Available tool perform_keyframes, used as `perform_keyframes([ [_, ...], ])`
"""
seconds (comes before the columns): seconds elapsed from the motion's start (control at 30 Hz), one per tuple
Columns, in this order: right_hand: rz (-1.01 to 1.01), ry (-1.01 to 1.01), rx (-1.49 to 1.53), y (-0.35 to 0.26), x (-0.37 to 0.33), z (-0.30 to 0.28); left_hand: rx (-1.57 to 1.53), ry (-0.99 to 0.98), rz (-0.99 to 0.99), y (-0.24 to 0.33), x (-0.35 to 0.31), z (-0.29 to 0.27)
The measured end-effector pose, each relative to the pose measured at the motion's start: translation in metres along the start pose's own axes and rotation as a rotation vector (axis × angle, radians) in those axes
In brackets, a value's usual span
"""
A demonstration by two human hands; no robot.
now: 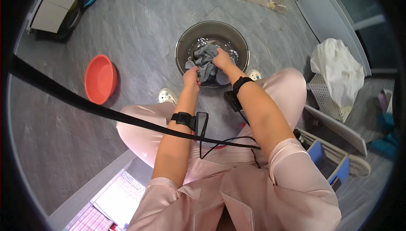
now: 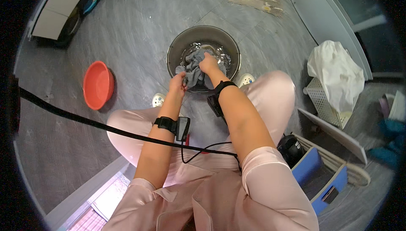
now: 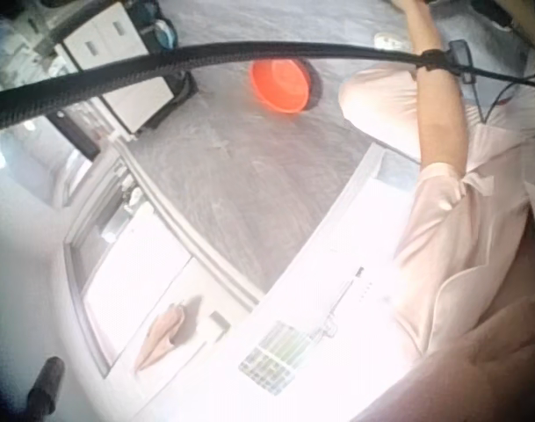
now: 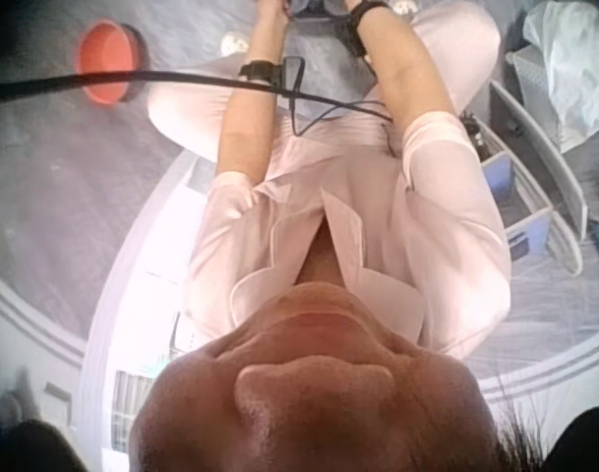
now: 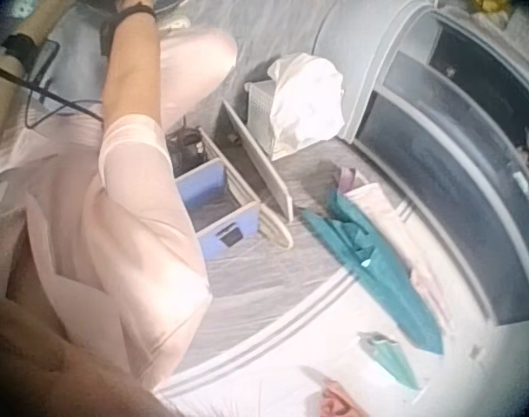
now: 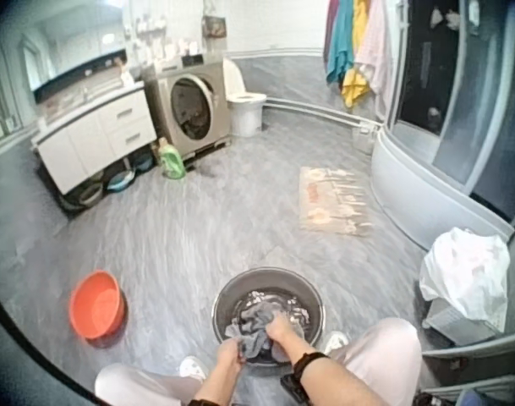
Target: The recorder is seen hand-washing a piece of grey clothing in a bucket of water.
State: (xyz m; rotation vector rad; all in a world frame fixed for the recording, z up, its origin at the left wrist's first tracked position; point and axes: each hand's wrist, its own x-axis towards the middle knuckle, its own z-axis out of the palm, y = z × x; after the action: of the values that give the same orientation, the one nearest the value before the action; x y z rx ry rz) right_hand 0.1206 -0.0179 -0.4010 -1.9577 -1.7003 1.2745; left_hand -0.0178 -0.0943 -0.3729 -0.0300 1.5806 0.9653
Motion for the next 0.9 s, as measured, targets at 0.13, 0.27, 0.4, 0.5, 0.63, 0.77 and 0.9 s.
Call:
perform_keyframes([
  [0.13, -0.027, 0.122, 0.18, -0.024, -0.015, -0.019, 0.005, -0.074, 0.039, -0.003, -0.029, -0.003],
  [0.27, -0.052, 0.186, 0.579, -0.064, -0.02, -0.039, -0.101, -0.204, 0.057, 0.003, -0.043, -0.006],
  [0.4, -0.073, 0.256, 0.483, -0.095, -0.028, -0.063, -0.11, -0.237, -0.004, 0.011, -0.051, 0.0],
  [0.5, -0.238, 0.389, 0.45, -0.093, -0.031, -0.068, -0.117, -0.249, -0.026, 0.007, -0.04, -0.001],
  [0.63, -0.486, 0.4, 0.377, -0.082, -0.032, -0.065, -0.11, -0.183, -0.067, -0.005, -0.02, 0.006],
  [0.77, -0.751, 0.261, 0.074, -0.036, -0.011, -0.046, -0.069, -0.076, -0.149, -0.022, 0.007, 0.017],
  [0.9, -0.396, -0.3, -0.213, 0.007, 0.001, -0.039, -0.014, 0.004, -0.187, -0.034, 0.058, -0.005],
])
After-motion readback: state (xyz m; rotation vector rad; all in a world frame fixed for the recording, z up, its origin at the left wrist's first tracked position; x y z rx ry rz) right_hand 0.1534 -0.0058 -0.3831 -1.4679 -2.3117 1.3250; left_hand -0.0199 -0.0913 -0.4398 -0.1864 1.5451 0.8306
